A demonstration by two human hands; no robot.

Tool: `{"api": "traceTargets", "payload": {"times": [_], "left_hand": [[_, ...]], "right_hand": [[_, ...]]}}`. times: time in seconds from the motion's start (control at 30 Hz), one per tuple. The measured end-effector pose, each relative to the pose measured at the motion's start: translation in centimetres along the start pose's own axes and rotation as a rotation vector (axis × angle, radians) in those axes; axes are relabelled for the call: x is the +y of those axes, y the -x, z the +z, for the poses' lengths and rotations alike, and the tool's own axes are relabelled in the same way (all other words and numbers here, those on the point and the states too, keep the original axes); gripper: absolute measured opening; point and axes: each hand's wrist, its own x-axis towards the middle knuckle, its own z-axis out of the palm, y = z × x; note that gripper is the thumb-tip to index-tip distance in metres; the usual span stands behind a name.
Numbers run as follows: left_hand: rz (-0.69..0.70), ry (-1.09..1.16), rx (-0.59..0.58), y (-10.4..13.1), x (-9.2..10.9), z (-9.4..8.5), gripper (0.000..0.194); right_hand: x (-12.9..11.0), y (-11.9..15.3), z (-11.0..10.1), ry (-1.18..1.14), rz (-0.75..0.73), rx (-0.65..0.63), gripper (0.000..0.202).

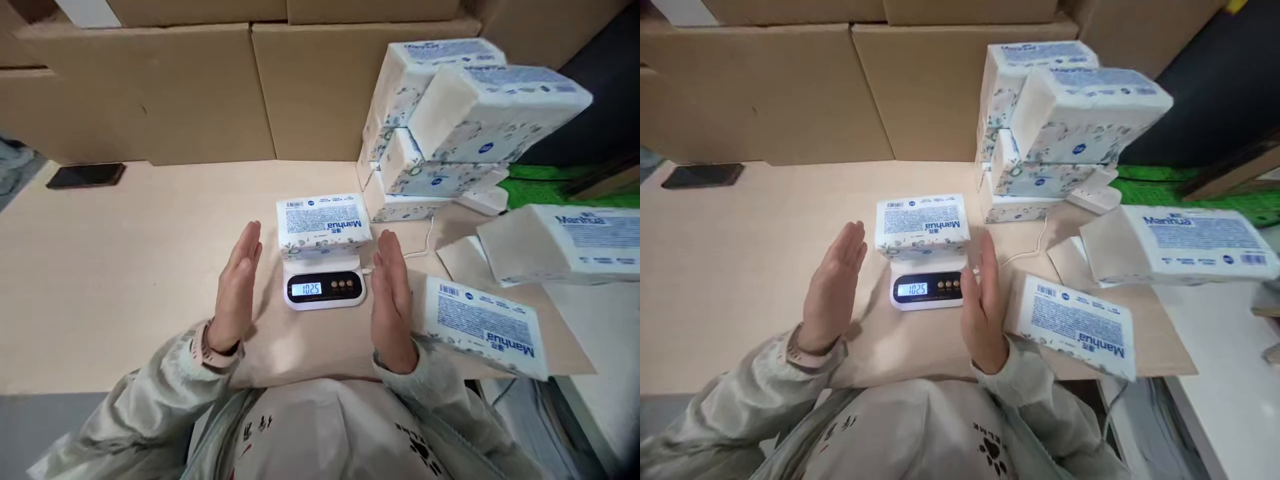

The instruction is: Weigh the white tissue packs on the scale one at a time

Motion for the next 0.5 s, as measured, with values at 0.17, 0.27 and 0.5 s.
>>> {"api": "traceTargets", "payload": {"times": [0.17, 0.27, 0.5], "left_hand": [[-0.21, 0.099, -0.137, -2.9, 0.4, 1.1, 0.064], [-0.153, 0.15, -0.264, -4.2, 2.0, 2.0, 0.054], [0.065, 0.033, -0.009, -2.4, 5.1, -3.7, 0.045]], "right_hand": [[-1.0, -2.1, 1.0, -0.046, 0.232, -0.041, 0.083], [-2.4, -2.7, 2.4, -0.015, 0.185, -0.103, 0.087], [-5.4, -2.8, 9.2, 0.066, 0.016, -0.431, 0.081]]}}
